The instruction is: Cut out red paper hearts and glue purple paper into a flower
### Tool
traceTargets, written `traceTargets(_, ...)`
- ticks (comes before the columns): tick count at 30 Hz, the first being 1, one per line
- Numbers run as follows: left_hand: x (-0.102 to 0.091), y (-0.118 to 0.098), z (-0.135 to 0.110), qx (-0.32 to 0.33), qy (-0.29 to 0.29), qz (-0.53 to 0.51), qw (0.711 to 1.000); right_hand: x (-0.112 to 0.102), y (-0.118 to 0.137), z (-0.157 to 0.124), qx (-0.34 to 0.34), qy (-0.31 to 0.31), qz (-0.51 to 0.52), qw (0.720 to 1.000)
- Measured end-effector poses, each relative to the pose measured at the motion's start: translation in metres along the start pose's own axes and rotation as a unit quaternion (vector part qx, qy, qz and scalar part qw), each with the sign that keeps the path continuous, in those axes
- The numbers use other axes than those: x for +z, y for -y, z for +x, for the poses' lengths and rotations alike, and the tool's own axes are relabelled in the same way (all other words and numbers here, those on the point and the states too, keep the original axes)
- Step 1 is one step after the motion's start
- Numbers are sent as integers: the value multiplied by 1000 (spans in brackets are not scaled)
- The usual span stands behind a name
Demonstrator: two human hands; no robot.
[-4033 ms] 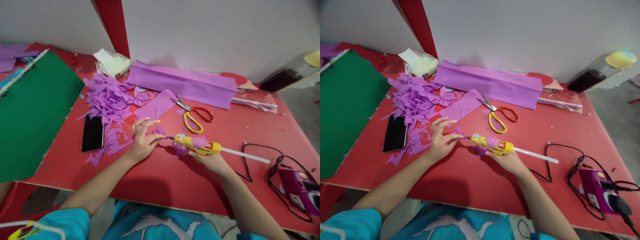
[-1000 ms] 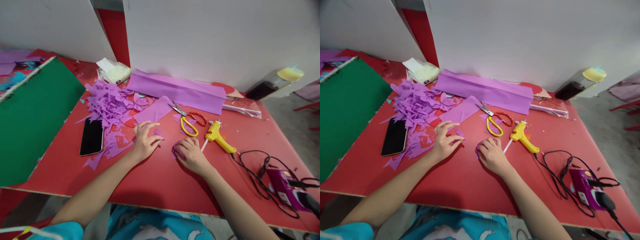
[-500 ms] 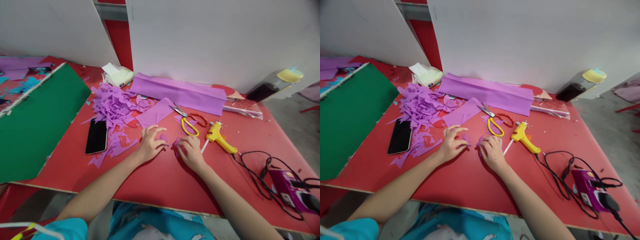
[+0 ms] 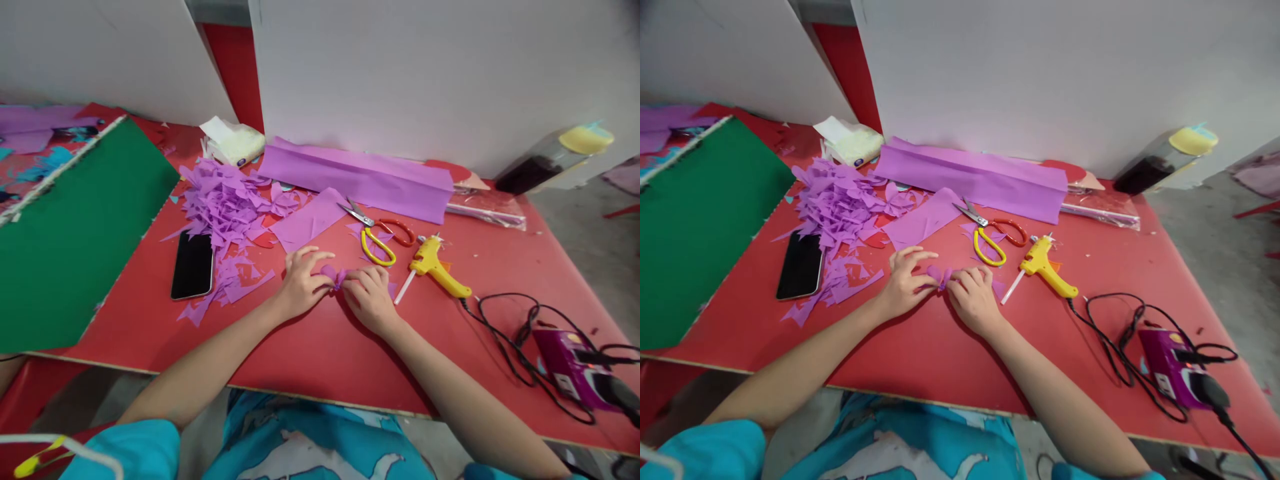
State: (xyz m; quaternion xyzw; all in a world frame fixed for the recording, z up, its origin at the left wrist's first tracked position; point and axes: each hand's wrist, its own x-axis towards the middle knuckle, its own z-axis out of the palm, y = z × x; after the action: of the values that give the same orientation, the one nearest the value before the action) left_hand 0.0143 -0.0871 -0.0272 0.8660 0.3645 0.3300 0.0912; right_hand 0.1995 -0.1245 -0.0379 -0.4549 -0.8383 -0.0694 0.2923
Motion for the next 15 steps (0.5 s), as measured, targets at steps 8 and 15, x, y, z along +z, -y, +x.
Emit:
traceTargets(8,0,-2,0,-17,10,2,1000,2,-1,-1,-11,-7,10,1000)
traceTargets(15,-1,-7,-1,-22,16,12,1000,2,1,1,-5,-25,21,999)
